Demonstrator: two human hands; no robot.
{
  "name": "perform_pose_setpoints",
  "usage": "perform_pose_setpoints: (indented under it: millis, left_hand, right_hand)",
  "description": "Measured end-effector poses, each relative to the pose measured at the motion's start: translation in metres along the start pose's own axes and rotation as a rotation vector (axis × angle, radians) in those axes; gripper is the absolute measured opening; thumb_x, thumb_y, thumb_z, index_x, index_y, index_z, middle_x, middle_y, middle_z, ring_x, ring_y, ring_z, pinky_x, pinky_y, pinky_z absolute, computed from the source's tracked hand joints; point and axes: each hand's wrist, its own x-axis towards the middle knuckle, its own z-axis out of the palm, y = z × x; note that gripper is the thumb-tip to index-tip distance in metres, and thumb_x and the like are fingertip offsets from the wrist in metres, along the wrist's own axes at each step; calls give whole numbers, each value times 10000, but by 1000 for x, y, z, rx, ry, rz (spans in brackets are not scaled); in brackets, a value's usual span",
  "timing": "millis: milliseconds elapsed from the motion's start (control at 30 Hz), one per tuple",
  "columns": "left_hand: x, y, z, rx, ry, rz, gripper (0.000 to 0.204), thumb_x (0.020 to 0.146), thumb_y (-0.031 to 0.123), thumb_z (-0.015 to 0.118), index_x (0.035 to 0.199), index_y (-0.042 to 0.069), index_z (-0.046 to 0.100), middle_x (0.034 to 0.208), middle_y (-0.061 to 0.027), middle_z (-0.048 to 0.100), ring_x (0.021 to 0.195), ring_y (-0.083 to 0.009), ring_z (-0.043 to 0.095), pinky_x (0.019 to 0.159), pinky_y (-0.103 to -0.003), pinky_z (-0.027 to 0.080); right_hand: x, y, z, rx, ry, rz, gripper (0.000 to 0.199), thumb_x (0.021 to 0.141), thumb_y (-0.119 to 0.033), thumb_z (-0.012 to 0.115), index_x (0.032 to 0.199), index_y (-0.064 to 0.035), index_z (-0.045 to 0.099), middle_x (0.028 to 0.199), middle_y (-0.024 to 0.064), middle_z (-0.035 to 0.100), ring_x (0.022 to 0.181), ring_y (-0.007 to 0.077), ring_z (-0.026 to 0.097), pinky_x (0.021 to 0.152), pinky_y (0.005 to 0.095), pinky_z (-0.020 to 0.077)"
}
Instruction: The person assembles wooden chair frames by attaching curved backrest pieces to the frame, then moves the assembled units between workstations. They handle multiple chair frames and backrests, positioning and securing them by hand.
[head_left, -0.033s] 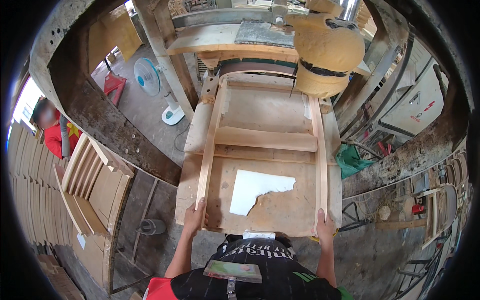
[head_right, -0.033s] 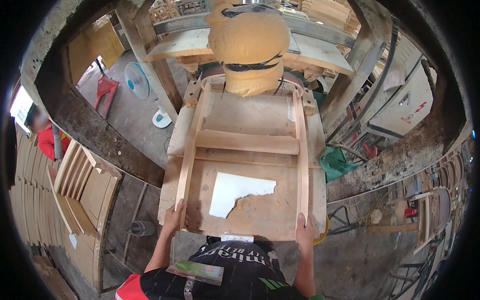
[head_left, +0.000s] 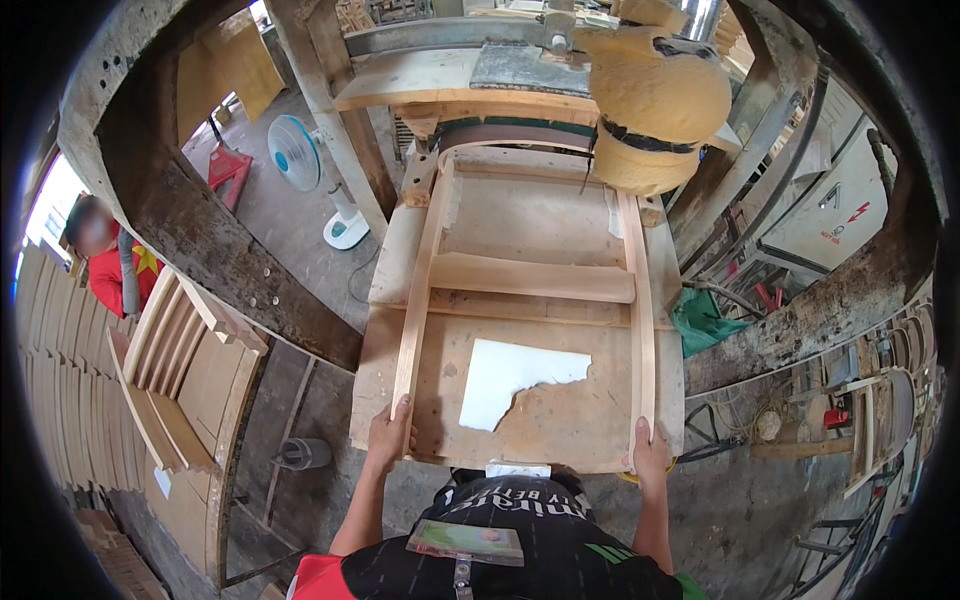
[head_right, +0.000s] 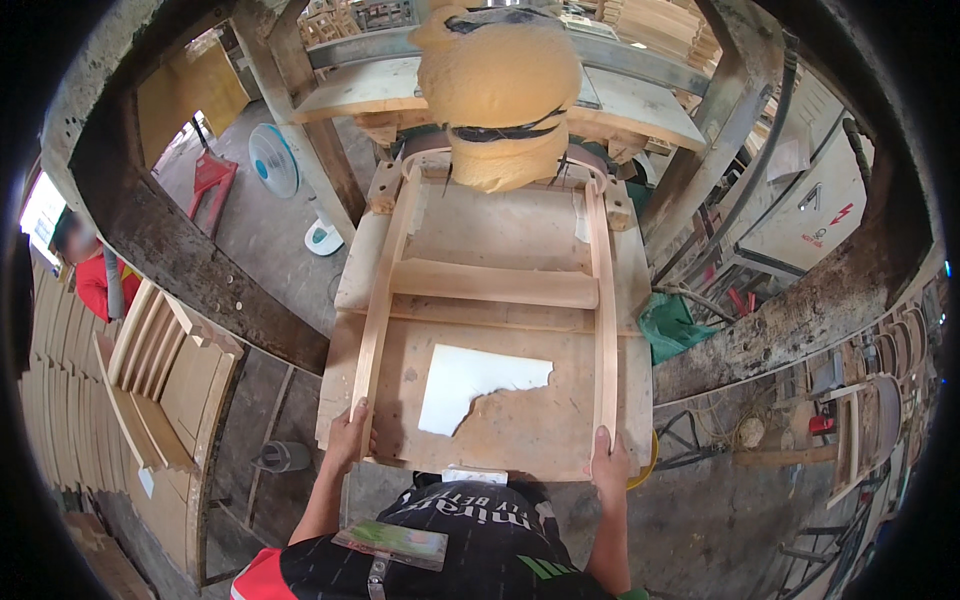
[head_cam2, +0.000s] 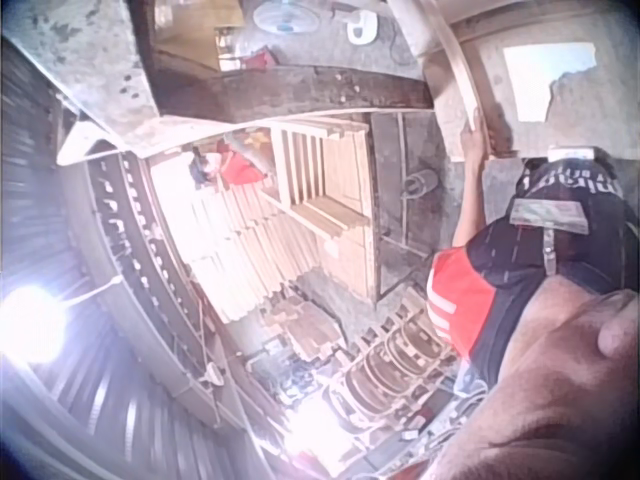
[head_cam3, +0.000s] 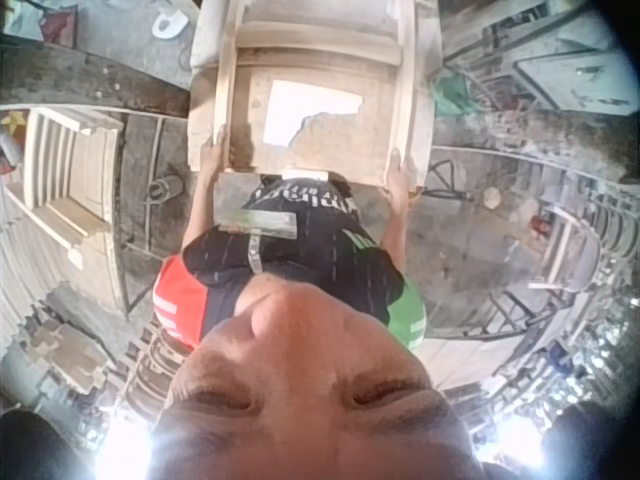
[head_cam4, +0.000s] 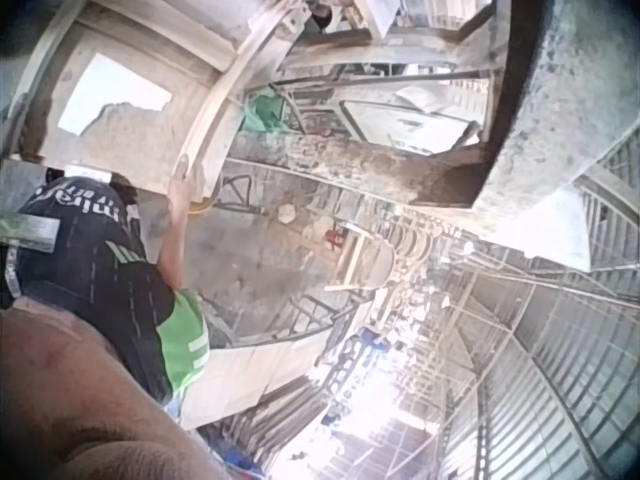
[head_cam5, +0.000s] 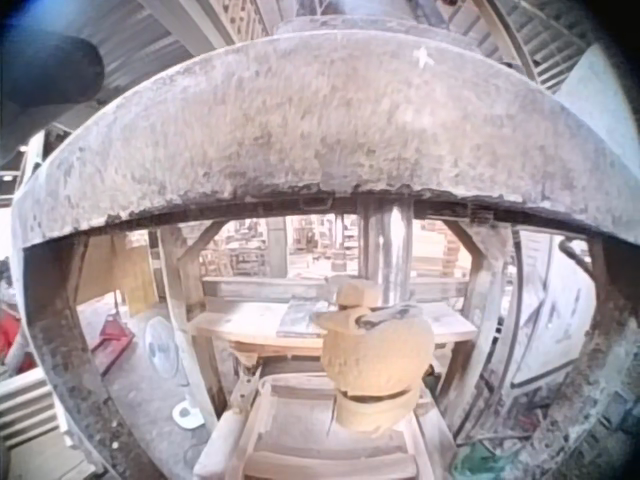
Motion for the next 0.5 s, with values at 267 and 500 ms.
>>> perform_pose_setpoints:
  millis: [267, 500]
  left_hand:
    - [-2, 3, -2, 2, -2, -11, 594, 1041, 559, 578, 1164, -13, 684, 686, -71, 632, 539, -146, 616, 477, -312, 495]
    - [-2, 4, -4, -10, -2, 8, 580, 1040, 557, 588, 1137, -7, 682, 675, -66, 622, 527, -140, 611, 467, -305, 490]
  right_hand:
    - [3, 3, 1, 36, 34, -45, 543, 1056, -539, 541, 1267, -45, 617, 741, 72, 626, 508, 170, 639, 406, 299, 448]
    - [-1, -3, 0, 3, 39, -24, 533, 1057, -539, 537, 1243, -47, 620, 754, 76, 636, 496, 162, 628, 387, 297, 419]
